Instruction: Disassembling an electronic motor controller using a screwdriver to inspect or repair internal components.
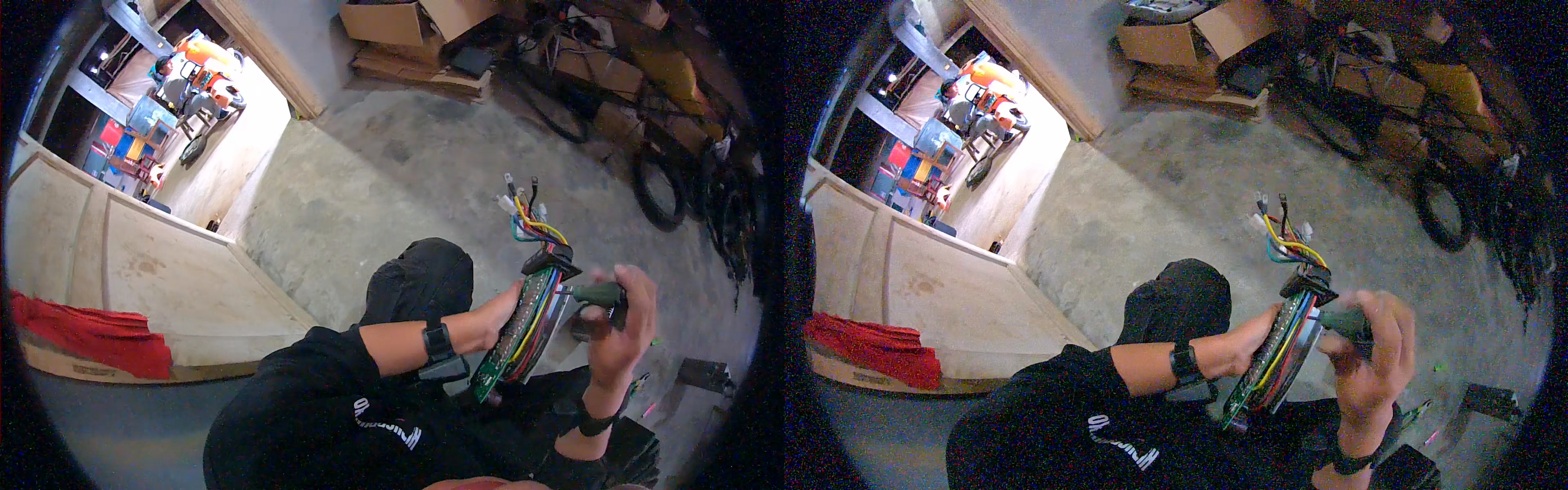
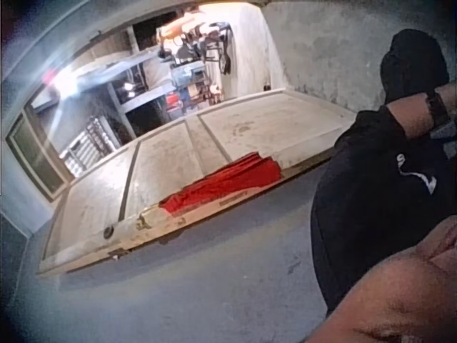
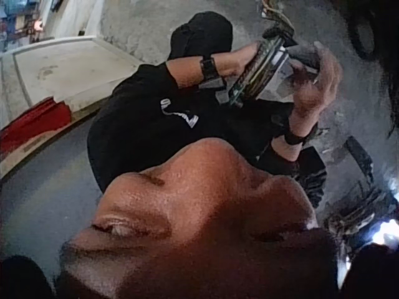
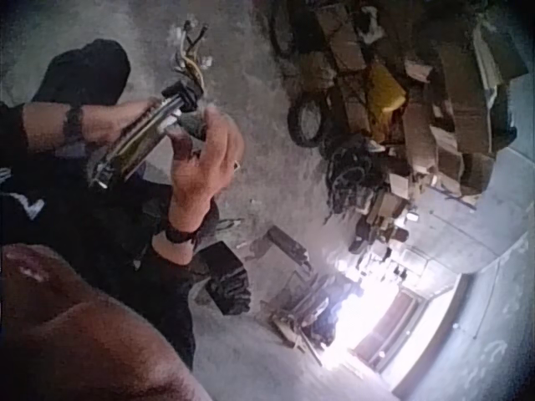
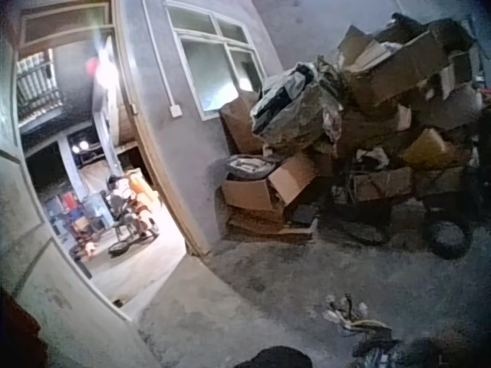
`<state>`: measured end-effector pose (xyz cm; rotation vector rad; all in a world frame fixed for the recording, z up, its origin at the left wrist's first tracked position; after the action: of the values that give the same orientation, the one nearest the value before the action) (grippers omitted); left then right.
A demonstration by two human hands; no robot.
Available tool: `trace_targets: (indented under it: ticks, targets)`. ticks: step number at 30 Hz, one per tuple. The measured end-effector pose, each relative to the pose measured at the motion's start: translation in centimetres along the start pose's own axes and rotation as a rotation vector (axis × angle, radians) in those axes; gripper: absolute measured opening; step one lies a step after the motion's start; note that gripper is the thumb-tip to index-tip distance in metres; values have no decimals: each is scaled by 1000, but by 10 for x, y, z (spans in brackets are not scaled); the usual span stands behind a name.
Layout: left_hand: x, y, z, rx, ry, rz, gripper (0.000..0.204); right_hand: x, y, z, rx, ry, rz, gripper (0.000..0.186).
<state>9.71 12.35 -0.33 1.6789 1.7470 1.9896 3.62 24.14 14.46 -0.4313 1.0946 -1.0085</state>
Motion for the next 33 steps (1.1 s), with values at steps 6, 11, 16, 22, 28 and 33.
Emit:
trace_targets:
  ticks: [6,11,16,22,28,33]
  targets:
    - [-5,1,-2,87,19,54,44,18,1,3,315,-600,-103,40]
    - [-27,-28,2,162,-104,194,47,10,3,-7,26,-308,15,38]
    - [-15,-9,6,41,-63,68,47,10,8,-2,178,-171,-75,41]
    - [-25,-21,-2,122,-86,84,43,7,-17,1,218,-159,48,46]
    - [5,4,1,73,-103,-41,40,-4,-13,-9,186,-293,165,41]
    - [-4,-8,4,102,-144,-116,38,-3,-13,-10,151,-187,114,43]
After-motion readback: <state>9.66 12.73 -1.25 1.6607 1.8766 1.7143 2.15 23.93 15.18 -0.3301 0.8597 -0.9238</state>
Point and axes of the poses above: each hand's wrist, its own y-axis away from the middle knuckle, its own x-axis out of the palm, z = x × y, the point moved 4 cm from there along -y, towards the middle knuckle, and after that the axes turned 6 degrees about -x, right-handed, at the moved point
